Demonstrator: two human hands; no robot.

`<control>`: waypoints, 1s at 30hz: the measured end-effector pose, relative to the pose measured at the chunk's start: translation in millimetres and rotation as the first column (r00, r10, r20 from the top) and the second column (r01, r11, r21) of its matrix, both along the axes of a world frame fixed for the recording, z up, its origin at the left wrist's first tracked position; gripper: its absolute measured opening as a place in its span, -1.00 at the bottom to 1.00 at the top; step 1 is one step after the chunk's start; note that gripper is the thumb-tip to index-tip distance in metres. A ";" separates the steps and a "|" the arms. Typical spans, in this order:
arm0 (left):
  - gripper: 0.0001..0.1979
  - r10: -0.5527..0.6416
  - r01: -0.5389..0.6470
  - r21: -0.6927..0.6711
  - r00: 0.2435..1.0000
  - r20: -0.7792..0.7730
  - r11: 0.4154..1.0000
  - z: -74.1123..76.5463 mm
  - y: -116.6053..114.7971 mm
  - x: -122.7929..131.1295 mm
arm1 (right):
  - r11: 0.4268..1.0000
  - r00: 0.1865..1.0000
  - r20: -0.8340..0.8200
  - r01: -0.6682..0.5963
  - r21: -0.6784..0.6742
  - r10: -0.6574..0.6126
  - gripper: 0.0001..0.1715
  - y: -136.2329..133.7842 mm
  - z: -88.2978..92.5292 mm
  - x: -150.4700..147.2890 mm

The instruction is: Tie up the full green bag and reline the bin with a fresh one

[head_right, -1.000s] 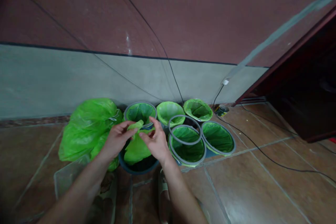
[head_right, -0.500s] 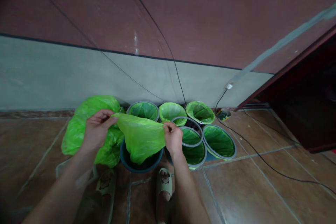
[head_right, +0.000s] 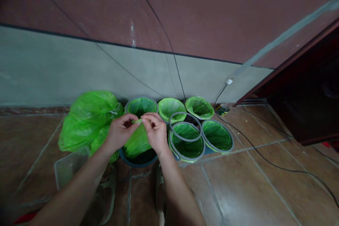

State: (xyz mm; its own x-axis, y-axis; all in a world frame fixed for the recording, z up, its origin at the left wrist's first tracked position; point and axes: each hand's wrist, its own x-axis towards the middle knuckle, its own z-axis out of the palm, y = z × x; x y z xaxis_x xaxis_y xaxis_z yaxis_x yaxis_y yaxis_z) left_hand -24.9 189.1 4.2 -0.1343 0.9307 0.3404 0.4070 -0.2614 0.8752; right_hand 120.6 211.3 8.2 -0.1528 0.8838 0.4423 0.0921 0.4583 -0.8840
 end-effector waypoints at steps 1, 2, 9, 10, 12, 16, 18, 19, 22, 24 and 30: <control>-0.89 -0.009 0.008 -0.015 0.999 -0.037 1.000 -1.6 0.5 0.4 | 0.999 0.999 -0.034 0.033 -0.017 -0.033 -0.78 1.9 -0.3 2.2; -0.88 -0.016 0.014 -0.030 0.997 -0.075 0.999 -3.3 1.2 0.4 | 0.997 0.995 -0.063 0.072 -0.036 -0.074 -0.77 3.6 -0.2 5.1; -0.83 -0.028 0.025 -0.028 0.994 -0.108 0.999 -14.2 4.2 3.3 | 0.974 0.999 -0.050 0.006 -0.227 -0.018 -0.68 11.2 -6.9 17.5; -0.82 -0.029 0.027 -0.019 0.994 -0.102 0.999 -15.1 4.4 4.5 | 0.970 0.999 -0.041 -0.031 -0.241 0.022 -0.68 11.5 -9.1 16.1; -0.80 -0.025 0.025 -0.005 0.995 -0.101 1.000 -15.7 4.6 6.7 | 0.974 0.998 -0.045 -0.054 -0.219 0.045 -0.75 11.7 -11.8 12.5; -0.78 -0.046 0.037 -0.049 0.978 -0.201 0.998 -13.4 3.6 7.4 | 0.992 0.987 -0.135 0.076 -0.102 -0.090 -0.83 11.8 -6.9 10.8; -0.80 -0.090 0.055 -0.117 0.944 -0.317 0.992 -12.1 2.6 5.5 | 0.989 0.974 -0.175 0.133 -0.066 -0.143 -0.85 12.6 -1.8 14.5; -0.80 -0.109 0.056 -0.151 0.920 -0.375 0.987 -11.7 2.0 3.9 | 0.986 0.967 -0.193 0.155 -0.064 -0.165 -0.85 13.3 0.4 17.3; -0.81 -0.135 0.023 -0.220 0.850 -0.509 0.975 -12.2 0.9 -3.8 | 0.969 0.926 -0.286 0.231 -0.090 -0.247 -0.82 17.7 4.1 28.5; -0.83 -0.129 -0.008 -0.238 0.822 -0.554 0.971 -13.5 1.2 -12.5 | 0.943 0.875 -0.352 0.317 -0.104 -0.333 -0.80 22.5 3.9 38.7; -0.75 -0.072 -0.092 -0.267 0.834 -0.546 0.959 -15.1 4.4 -55.1 | 0.753 0.685 -0.358 0.653 -0.084 -0.634 -0.69 38.8 -3.8 78.1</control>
